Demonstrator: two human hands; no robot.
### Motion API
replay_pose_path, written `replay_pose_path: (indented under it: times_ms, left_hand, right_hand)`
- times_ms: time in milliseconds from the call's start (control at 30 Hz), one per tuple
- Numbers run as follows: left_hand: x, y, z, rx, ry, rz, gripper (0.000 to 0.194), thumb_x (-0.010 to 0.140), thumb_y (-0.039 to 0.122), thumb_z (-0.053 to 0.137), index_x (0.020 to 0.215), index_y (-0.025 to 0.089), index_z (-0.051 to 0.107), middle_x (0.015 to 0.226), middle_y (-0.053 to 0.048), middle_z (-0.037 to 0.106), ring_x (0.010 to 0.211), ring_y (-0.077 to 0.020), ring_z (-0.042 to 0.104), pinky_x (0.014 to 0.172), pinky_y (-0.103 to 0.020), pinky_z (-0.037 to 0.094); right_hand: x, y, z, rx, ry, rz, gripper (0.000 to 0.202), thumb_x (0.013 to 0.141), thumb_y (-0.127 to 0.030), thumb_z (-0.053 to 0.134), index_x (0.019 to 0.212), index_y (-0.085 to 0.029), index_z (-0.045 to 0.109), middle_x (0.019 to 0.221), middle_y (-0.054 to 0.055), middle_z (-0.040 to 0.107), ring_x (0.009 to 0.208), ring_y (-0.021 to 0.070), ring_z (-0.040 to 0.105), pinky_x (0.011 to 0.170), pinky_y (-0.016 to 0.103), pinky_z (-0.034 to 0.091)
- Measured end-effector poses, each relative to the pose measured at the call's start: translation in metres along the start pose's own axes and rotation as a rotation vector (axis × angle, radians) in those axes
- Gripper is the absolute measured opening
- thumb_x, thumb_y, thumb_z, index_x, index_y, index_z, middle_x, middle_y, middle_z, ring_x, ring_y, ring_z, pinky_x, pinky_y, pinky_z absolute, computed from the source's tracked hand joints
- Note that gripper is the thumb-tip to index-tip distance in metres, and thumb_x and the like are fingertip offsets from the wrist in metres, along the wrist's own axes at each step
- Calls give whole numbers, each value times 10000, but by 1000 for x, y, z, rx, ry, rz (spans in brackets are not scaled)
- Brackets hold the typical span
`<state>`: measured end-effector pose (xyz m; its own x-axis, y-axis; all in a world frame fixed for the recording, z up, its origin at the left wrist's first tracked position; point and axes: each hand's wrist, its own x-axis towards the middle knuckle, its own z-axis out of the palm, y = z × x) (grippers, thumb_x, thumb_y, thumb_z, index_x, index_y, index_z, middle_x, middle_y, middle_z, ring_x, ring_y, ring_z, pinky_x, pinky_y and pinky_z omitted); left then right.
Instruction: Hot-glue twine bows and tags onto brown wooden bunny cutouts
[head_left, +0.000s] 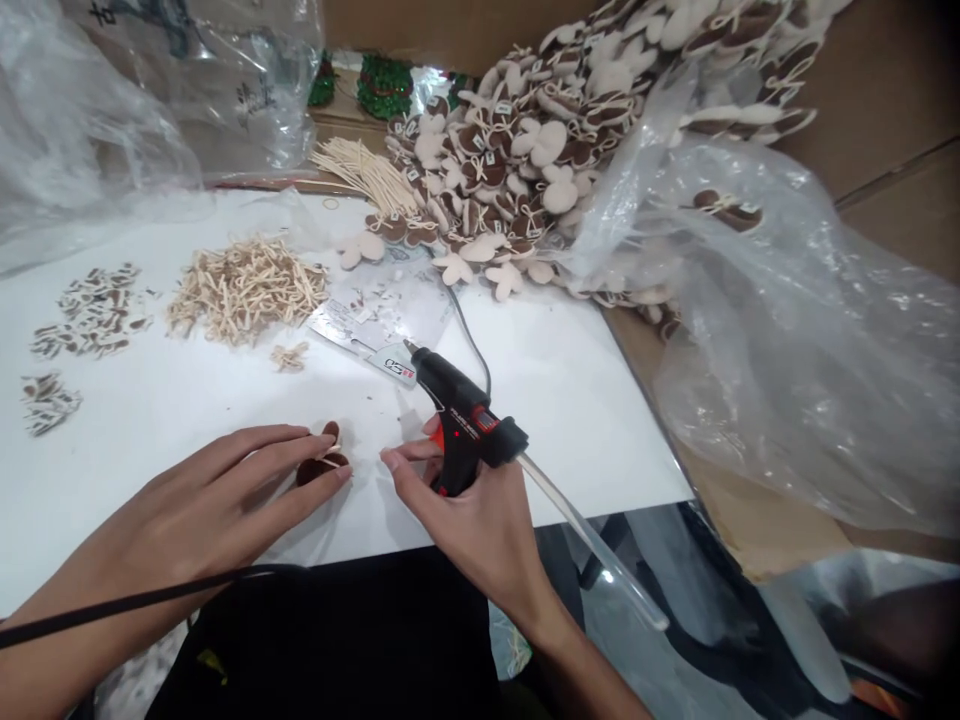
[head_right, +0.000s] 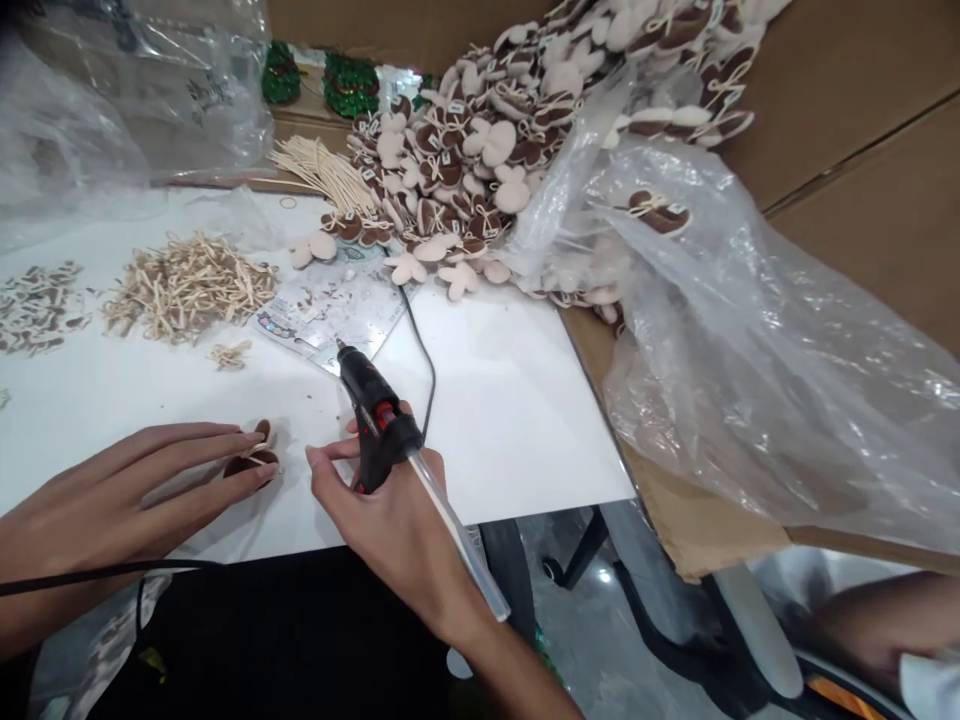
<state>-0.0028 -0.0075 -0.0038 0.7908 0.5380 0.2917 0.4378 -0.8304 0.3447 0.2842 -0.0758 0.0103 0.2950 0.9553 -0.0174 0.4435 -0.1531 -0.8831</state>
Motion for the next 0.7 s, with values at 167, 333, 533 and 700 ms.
replay_pose_path:
  times_ms: [167, 333, 533, 700]
  left_hand:
    - [-5, -8, -5, 167, -125, 141, 855, 1050, 64, 433, 1839, 383, 507, 1756, -48, 675, 1459, -351, 736, 1182, -481, 668]
    - [-1, -13, -12, 163, -166, 139, 822, 1123, 66, 414, 1849, 447, 467, 1733, -8, 694, 1424, -304, 739, 1148, -400, 648]
    - [-3, -17, -15, 133, -173, 121, 746, 1166, 109, 439, 1811, 475, 523, 1718, 8, 698, 1416, -290, 735, 1175, -370, 623]
    - [-5, -10, -21, 90, -197, 36, 699, 1184, 154, 468, 1772, 517, 567, 1725, 19, 690, 1430, -312, 738, 1188, -418, 650]
  right_hand:
    - [1, -5, -2, 25, 14, 29, 157, 963, -407, 838, 888, -269, 845, 1033, 59, 899, 675, 225, 804, 758, 398, 689]
    - [1, -4, -2, 81, 6, 43, 170, 962, -431, 833, 988, -268, 792, 941, 29, 892, 701, 242, 834, 720, 366, 680]
    - [-1, -3, -2, 107, 10, 21, 163, 997, -420, 813, 965, -283, 732, 1020, 40, 914, 878, 271, 906, 781, 351, 708]
    - [-1, -5, -2, 118, 14, 17, 162, 985, -387, 833, 945, -295, 705, 982, 27, 911, 898, 274, 918, 764, 343, 724]
